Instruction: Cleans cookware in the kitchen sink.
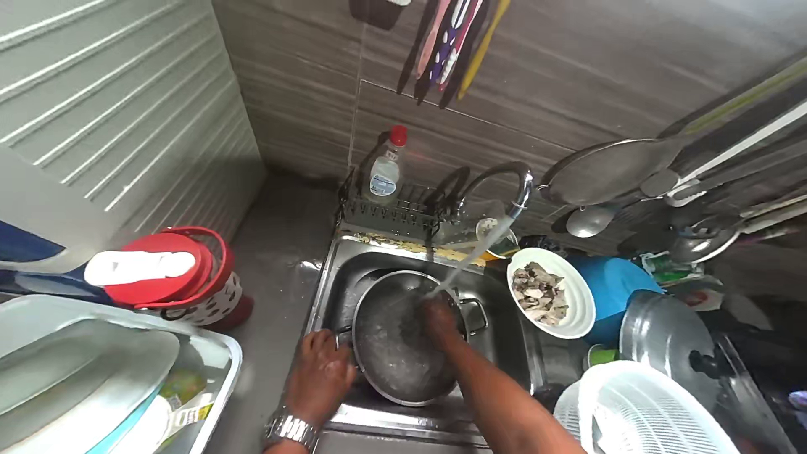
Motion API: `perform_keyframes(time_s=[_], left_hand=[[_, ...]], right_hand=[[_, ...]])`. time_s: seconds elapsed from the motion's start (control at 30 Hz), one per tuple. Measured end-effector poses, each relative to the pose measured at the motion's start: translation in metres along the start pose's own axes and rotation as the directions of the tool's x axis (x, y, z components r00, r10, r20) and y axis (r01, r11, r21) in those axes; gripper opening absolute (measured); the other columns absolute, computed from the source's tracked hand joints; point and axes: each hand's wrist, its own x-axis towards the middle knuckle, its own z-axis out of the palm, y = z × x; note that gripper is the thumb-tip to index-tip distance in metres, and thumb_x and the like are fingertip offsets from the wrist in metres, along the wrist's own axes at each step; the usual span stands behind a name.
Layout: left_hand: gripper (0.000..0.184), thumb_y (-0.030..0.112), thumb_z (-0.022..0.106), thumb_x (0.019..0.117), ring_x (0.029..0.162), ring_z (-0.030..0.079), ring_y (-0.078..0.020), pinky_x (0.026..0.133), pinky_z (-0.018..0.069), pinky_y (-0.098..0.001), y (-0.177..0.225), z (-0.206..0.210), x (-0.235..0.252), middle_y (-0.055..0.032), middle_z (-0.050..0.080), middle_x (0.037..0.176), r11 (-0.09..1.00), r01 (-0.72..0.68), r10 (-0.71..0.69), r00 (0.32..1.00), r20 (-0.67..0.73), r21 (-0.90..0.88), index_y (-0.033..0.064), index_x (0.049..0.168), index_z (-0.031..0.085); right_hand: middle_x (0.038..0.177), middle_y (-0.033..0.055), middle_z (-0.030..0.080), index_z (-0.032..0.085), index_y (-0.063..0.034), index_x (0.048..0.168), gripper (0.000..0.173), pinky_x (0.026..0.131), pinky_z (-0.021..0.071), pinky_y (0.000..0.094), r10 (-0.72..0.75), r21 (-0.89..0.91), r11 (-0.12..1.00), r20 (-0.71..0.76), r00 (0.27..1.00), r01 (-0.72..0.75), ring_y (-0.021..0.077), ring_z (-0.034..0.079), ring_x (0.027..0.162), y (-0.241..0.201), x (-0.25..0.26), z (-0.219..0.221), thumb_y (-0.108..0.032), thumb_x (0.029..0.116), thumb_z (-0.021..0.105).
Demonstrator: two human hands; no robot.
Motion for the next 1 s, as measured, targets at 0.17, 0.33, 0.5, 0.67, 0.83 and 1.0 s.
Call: perform_keyframes(time_s=[0.17, 0.33, 0.5, 0.67, 0.83, 1.0], left_hand=[[0.031, 0.035, 0.059, 0.0921, 0.125, 0.061, -0.0354, 0.115, 0.0359, -0.0543, -0.002, 0.007, 0.001, -0.0131, 0.074, 0.104, 1.000, 0.007, -0.006, 0.999, -0.040, 0.025, 0.0102, 0.092, 0.077], [0.034, 0.039, 0.056, 0.0919, 0.123, 0.062, -0.0331, 0.114, 0.0374, -0.0529, -0.003, 0.008, -0.001, -0.0106, 0.075, 0.103, 0.999, -0.005, 0.008, 0.998, -0.057, 0.051, 0.0124, 0.091, 0.077], [0.036, 0.042, 0.055, 0.0917, 0.126, 0.060, -0.0340, 0.114, 0.0363, -0.0548, -0.002, 0.005, -0.001, -0.0117, 0.074, 0.108, 0.999, -0.007, 0.009, 1.000, -0.026, 0.051, 0.0142, 0.096, 0.077], [0.035, 0.040, 0.055, 0.0906, 0.123, 0.062, -0.0351, 0.113, 0.0382, -0.0549, -0.002, 0.008, 0.000, -0.0127, 0.074, 0.103, 0.999, -0.009, 0.012, 0.998, -0.063, 0.049, 0.0127, 0.090, 0.077], [0.033, 0.038, 0.057, 0.0896, 0.124, 0.061, -0.0340, 0.114, 0.0371, -0.0526, -0.002, 0.008, -0.002, -0.0113, 0.075, 0.103, 0.999, 0.015, -0.012, 0.998, -0.065, 0.048, 0.0121, 0.090, 0.077], [0.033, 0.038, 0.060, 0.0903, 0.128, 0.058, -0.0367, 0.115, 0.0353, -0.0558, 0.000, 0.005, -0.002, -0.0138, 0.074, 0.110, 1.000, 0.023, -0.022, 0.999, -0.027, 0.013, 0.0111, 0.096, 0.078]], right_hand=[[0.152, 0.0243, 0.050, 0.050, 0.0000, 0.148, 0.053, 0.120, 0.0381, 0.0498, -0.381, 0.199, 0.907, 0.009, 0.925, 0.371, 0.0365, 0.047, 0.143, -0.076, 0.024, 0.033, -0.026, 0.1027, 0.059], [0.132, 0.0237, 0.063, 0.064, -0.0023, 0.129, 0.042, 0.103, 0.0491, 0.0627, -0.380, 0.122, 0.924, 0.386, 0.841, 0.362, 0.0409, 0.061, 0.123, -0.042, -0.048, 0.042, -0.026, 0.0955, 0.069], [0.145, 0.0291, 0.053, 0.053, 0.0056, 0.142, 0.051, 0.109, 0.0429, 0.0644, -0.077, -0.075, 0.992, 0.292, 0.953, 0.103, 0.0460, 0.052, 0.134, 0.014, -0.037, 0.014, -0.023, 0.0998, 0.062], [0.160, 0.0233, 0.041, 0.042, -0.0014, 0.155, 0.053, 0.123, 0.0329, 0.0510, -0.253, 0.057, 0.966, -0.016, 0.967, 0.253, 0.0375, 0.039, 0.149, -0.038, 0.037, 0.008, -0.023, 0.1066, 0.049], [0.138, 0.0208, 0.062, 0.059, -0.0033, 0.139, 0.045, 0.112, 0.0453, 0.0517, -0.563, 0.267, 0.817, 0.184, 0.806, 0.510, 0.0337, 0.058, 0.130, -0.082, 0.006, 0.039, -0.025, 0.0993, 0.062], [0.121, 0.0251, 0.067, 0.069, -0.0020, 0.119, 0.036, 0.098, 0.0485, 0.0690, -0.376, 0.049, 0.910, 0.521, 0.767, 0.413, 0.0445, 0.063, 0.116, -0.014, -0.052, 0.034, -0.028, 0.0944, 0.069]])
